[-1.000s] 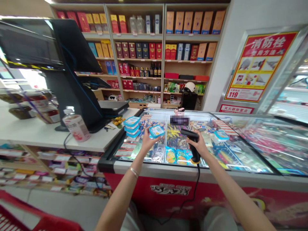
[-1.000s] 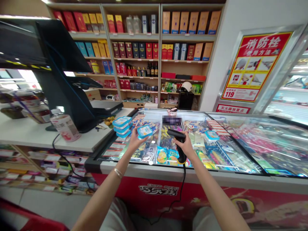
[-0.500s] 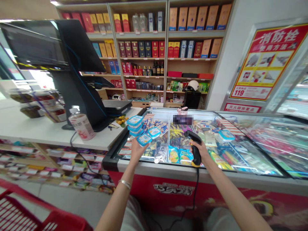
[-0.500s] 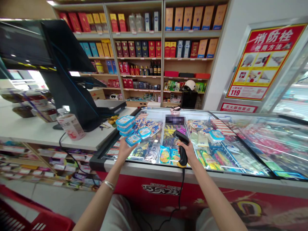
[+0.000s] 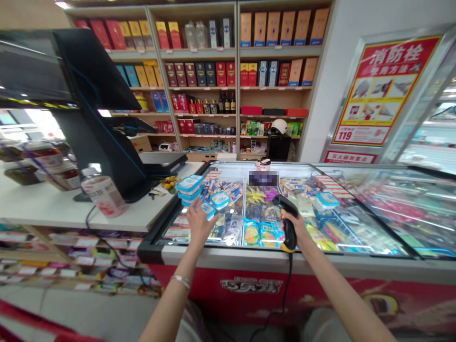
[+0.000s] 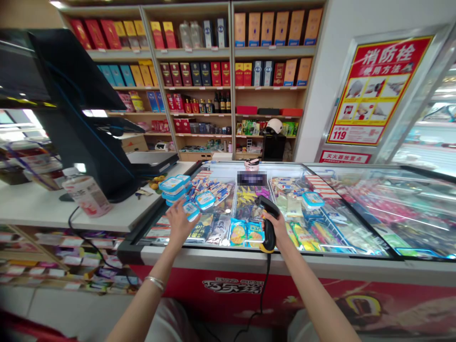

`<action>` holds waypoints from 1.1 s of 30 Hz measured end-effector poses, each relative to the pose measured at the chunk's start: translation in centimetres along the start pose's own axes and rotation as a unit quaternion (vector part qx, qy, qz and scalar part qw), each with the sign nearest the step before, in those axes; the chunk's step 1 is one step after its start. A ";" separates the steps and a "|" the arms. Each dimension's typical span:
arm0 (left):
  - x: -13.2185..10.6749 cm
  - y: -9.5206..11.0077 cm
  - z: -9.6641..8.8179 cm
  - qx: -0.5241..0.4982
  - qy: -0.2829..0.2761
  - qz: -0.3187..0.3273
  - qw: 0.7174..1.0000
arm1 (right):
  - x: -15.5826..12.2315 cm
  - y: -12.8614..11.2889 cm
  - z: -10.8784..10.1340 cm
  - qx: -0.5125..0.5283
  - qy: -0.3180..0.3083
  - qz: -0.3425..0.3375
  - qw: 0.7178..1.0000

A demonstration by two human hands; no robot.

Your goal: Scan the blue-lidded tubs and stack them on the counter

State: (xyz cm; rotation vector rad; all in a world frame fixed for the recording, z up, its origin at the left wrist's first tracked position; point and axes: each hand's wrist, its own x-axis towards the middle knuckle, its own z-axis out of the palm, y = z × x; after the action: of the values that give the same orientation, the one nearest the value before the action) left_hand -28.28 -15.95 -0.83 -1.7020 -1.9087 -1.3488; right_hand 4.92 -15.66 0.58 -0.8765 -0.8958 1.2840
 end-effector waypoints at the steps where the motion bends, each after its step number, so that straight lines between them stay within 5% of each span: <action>1: 0.3 1.2 0.4 -0.005 -0.006 0.018 1.000 | 0.0 -0.3 -0.4 0.005 0.003 -0.005 1.000; 6: 2.5 8.5 5.0 -0.047 -0.087 0.145 0.984 | 1.1 -2.7 -4.3 0.025 0.051 -0.054 0.997; 11: 3.9 15.0 12.3 -0.087 -0.205 0.256 0.941 | 3.8 -6.3 -11.3 0.048 0.129 -0.086 0.987; 15: 4.1 19.6 18.1 -0.177 -0.262 0.273 0.909 | 6.1 -8.6 -17.3 0.067 0.199 -0.095 0.973; 19: 3.6 23.7 23.1 -0.268 -0.306 0.239 0.882 | 7.7 -9.0 -21.0 0.064 0.259 -0.080 0.961; 25: 2.4 27.4 27.6 -0.238 -0.312 0.208 0.896 | 8.7 -7.9 -22.0 0.071 0.265 -0.063 0.959; 33: 1.2 31.2 27.7 -0.246 -0.315 0.306 0.864 | 8.6 -8.3 -21.4 0.073 0.254 -0.047 0.963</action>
State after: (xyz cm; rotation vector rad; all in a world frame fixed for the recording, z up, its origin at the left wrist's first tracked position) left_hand 9.24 2.22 -0.56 -2.9630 -1.0512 -1.1395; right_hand 28.44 -8.62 0.01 -0.9743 -0.4243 0.9614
